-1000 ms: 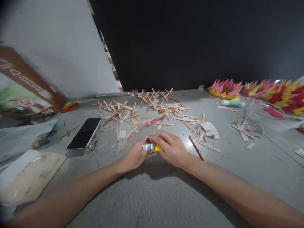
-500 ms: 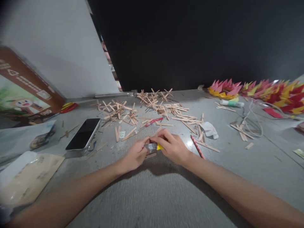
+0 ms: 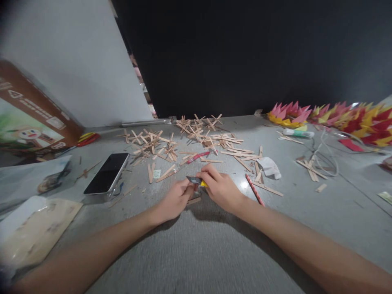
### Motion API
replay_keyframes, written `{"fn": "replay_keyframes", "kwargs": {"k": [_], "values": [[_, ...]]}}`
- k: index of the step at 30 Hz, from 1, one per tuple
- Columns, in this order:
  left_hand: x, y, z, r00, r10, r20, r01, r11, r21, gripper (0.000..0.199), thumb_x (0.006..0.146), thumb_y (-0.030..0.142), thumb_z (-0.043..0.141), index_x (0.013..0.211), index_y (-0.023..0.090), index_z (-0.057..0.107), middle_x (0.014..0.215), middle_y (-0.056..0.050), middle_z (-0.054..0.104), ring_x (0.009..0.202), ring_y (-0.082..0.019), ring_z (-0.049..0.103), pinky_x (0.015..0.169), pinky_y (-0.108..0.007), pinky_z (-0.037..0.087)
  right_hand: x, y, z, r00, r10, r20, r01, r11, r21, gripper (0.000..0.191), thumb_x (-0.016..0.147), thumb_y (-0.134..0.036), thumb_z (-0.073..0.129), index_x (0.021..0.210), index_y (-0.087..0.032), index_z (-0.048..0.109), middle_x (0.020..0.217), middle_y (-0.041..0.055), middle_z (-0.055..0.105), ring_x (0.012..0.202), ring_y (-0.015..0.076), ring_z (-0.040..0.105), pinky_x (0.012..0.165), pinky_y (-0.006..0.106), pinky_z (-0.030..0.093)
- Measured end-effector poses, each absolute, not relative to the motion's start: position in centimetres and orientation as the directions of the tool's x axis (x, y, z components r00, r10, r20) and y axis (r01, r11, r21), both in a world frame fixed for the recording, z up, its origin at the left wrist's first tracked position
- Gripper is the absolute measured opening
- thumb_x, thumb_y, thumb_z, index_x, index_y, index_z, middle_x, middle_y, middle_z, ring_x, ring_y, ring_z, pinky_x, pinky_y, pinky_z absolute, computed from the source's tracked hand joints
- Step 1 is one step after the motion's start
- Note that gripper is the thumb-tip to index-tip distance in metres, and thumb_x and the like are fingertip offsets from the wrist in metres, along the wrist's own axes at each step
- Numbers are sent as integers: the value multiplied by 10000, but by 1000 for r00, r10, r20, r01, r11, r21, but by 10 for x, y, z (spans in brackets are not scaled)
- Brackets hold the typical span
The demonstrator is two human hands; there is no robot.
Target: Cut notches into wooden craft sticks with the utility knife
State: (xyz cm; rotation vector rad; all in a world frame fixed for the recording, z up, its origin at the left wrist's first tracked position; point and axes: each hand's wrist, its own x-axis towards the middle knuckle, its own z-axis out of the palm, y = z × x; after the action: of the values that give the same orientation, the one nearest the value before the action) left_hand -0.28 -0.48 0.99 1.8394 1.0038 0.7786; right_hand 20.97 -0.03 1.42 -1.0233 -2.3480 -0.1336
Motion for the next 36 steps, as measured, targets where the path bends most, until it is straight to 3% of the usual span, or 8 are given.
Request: {"fn": "replay_keyframes", "kwargs": {"k": [9,15,18,30,33,36], "values": [[-1,-6,14,454,887,83,327,-253,910,277,1040,327,434,793,216,494,701,19,532,650,-152,492,629,-282,352,205,-3,17,-574,673,467,740,670,-56,295,944,-50,500,1212,-144,582,1101,121,611,772,196,661,538,277,495],[1,-4,14,290,956,36,64,-57,996,422,1073,572,366,868,218,470,626,77,333,536,-109,298,511,-243,247,206,-5,10,-459,675,577,719,664,-205,353,908,-21,483,1207,-193,555,1101,113,605,954,237,678,628,296,570],[1,-4,16,238,969,62,-6,-62,998,441,1066,611,381,889,217,473,619,87,308,525,-101,284,506,-239,233,207,-6,8,-429,676,599,693,672,-262,322,925,-44,500,1196,-211,553,1093,111,601,973,242,674,680,324,598],[-2,-6,16,267,959,90,159,-136,978,432,1087,558,363,859,211,485,603,76,357,543,-107,328,536,-247,273,211,-6,6,-399,726,559,643,657,-394,155,997,-212,598,1147,-244,578,1083,87,591,956,232,664,763,351,596],[-3,-5,15,313,944,102,209,-174,962,432,1085,519,388,779,215,408,626,67,365,576,-107,333,561,-251,282,210,-7,9,-312,744,590,644,622,-444,255,1000,-252,619,1252,-261,579,1145,101,578,1004,241,657,766,350,591],[-4,-6,15,347,932,106,241,-198,950,407,1081,474,405,764,219,383,639,58,384,598,-113,352,574,-256,287,208,-7,13,-261,767,586,638,593,-491,385,1018,-285,611,1396,-279,539,1161,102,585,933,220,653,781,354,588]]}}
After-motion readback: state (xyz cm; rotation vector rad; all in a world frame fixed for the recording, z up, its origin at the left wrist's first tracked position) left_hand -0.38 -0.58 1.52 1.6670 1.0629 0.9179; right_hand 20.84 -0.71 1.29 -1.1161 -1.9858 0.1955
